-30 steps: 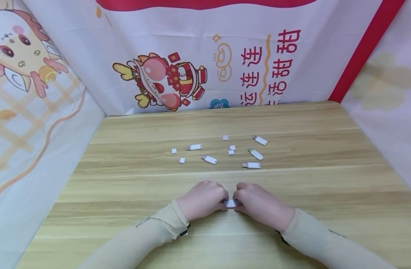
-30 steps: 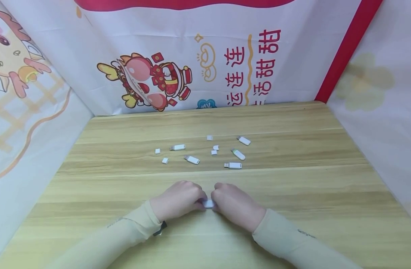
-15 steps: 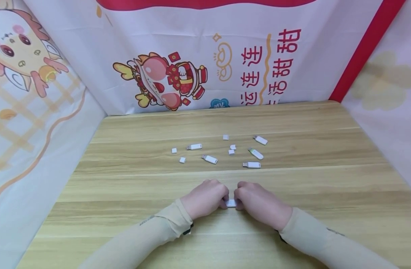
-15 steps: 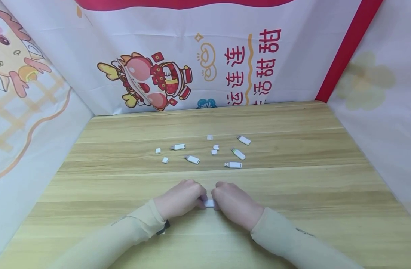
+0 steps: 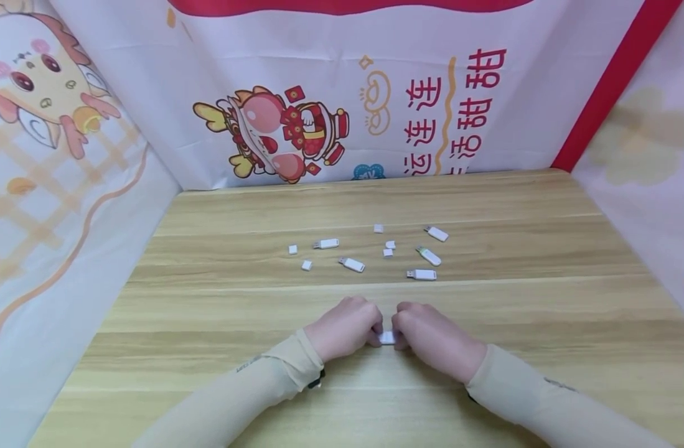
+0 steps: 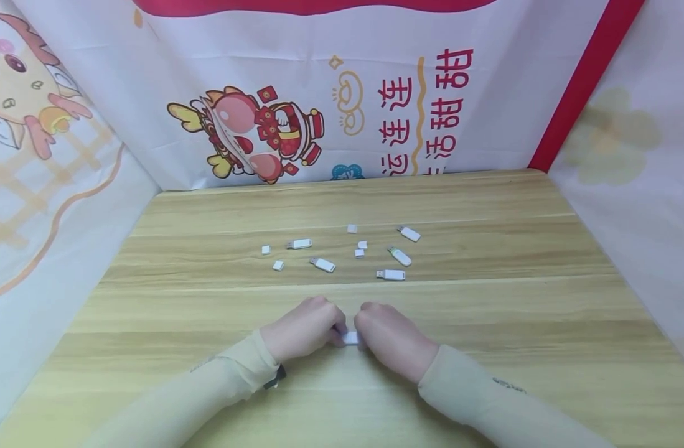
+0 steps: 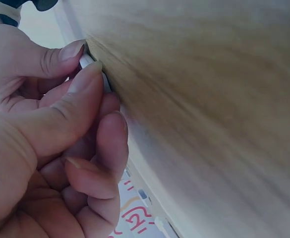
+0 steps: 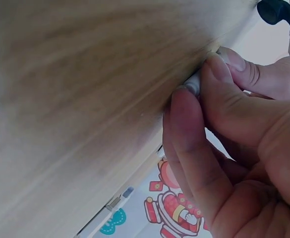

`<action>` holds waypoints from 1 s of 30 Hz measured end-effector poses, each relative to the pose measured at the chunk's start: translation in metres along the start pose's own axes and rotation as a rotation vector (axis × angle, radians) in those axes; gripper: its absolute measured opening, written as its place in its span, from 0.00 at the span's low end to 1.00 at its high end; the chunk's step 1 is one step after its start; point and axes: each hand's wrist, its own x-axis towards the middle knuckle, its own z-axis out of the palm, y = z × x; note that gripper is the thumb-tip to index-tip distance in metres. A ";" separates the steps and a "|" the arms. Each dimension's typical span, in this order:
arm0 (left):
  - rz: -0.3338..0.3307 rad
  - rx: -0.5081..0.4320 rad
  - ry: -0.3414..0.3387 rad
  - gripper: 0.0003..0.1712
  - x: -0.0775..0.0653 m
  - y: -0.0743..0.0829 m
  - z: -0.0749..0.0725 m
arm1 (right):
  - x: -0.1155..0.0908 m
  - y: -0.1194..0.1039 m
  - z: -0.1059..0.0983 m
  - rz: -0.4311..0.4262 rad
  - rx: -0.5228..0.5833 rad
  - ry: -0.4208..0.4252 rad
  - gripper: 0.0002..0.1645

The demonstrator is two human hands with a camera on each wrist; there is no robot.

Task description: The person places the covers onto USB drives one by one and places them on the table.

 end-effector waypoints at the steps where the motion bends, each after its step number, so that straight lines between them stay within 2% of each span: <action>1: -0.001 -0.005 0.000 0.03 0.000 0.000 0.000 | 0.000 0.000 0.000 -0.006 -0.004 0.006 0.06; 10: -0.011 -0.021 -0.009 0.03 0.002 -0.001 -0.001 | -0.001 0.001 0.002 -0.028 -0.026 0.039 0.07; 21: -0.036 -0.042 -0.025 0.03 -0.003 0.001 -0.003 | -0.003 -0.002 -0.004 -0.046 -0.016 -0.007 0.04; 24: -0.026 -0.025 -0.022 0.03 -0.005 0.001 -0.003 | -0.003 -0.002 -0.006 -0.039 -0.016 -0.025 0.03; 30: -0.002 0.031 -0.012 0.03 -0.008 0.001 -0.002 | -0.005 -0.002 -0.011 -0.048 -0.035 -0.038 0.08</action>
